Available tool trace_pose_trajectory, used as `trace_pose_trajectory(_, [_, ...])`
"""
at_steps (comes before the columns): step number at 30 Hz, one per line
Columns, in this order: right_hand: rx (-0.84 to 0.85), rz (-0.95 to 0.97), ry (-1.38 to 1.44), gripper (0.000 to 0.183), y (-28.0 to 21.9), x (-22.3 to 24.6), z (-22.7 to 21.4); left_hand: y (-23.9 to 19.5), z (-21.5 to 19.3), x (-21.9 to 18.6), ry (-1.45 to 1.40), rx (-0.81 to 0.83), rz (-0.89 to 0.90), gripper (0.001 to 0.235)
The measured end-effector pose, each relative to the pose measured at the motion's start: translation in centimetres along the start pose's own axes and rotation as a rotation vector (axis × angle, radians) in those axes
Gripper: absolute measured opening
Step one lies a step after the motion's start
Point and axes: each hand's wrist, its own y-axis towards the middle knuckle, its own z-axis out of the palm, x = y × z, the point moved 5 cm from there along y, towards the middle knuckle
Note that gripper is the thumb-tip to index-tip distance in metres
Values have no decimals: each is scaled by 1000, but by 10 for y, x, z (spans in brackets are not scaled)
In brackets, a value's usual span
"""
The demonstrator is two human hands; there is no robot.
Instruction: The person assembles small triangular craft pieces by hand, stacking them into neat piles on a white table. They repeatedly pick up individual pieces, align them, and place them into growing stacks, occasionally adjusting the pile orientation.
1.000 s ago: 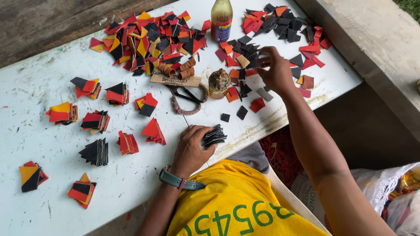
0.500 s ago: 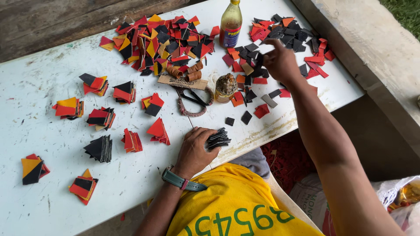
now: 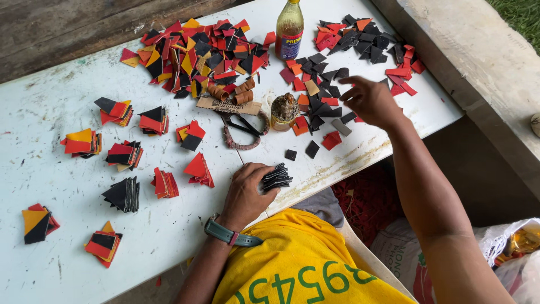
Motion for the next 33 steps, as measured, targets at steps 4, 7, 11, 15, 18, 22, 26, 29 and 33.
trace_pose_trajectory(4, [99,-39,-130,71,4,10,23,0,0,0,-7,37,-1,49])
trace_pose_trajectory(7, [67,-10,-102,71,-3,17,20,1,-2,0,-29,8,-4,48])
trace_pose_trajectory(11, [37,-90,178,70,-33,45,9,0,-6,0,-36,-16,43,44])
trace_pose_trajectory(15, [125,-601,140,43,-64,112,22,-5,-3,2,-40,-12,76,42])
trace_pose_trajectory(18, [423,-385,-69,73,-52,149,73,-7,-4,2,-80,-54,34,44])
trace_pose_trajectory(22, [597,-510,-146,73,-53,188,115,-8,-4,2,-65,-59,11,49])
trace_pose_trajectory(26, [561,-419,9,74,-53,180,116,-11,-1,7,-39,-85,24,48])
trace_pose_trajectory(29, [533,-428,157,70,-57,168,114,-12,3,10,-39,-79,33,48])
trace_pose_trajectory(33, [462,-395,266,66,-59,159,116,-12,4,10,-2,-53,24,50])
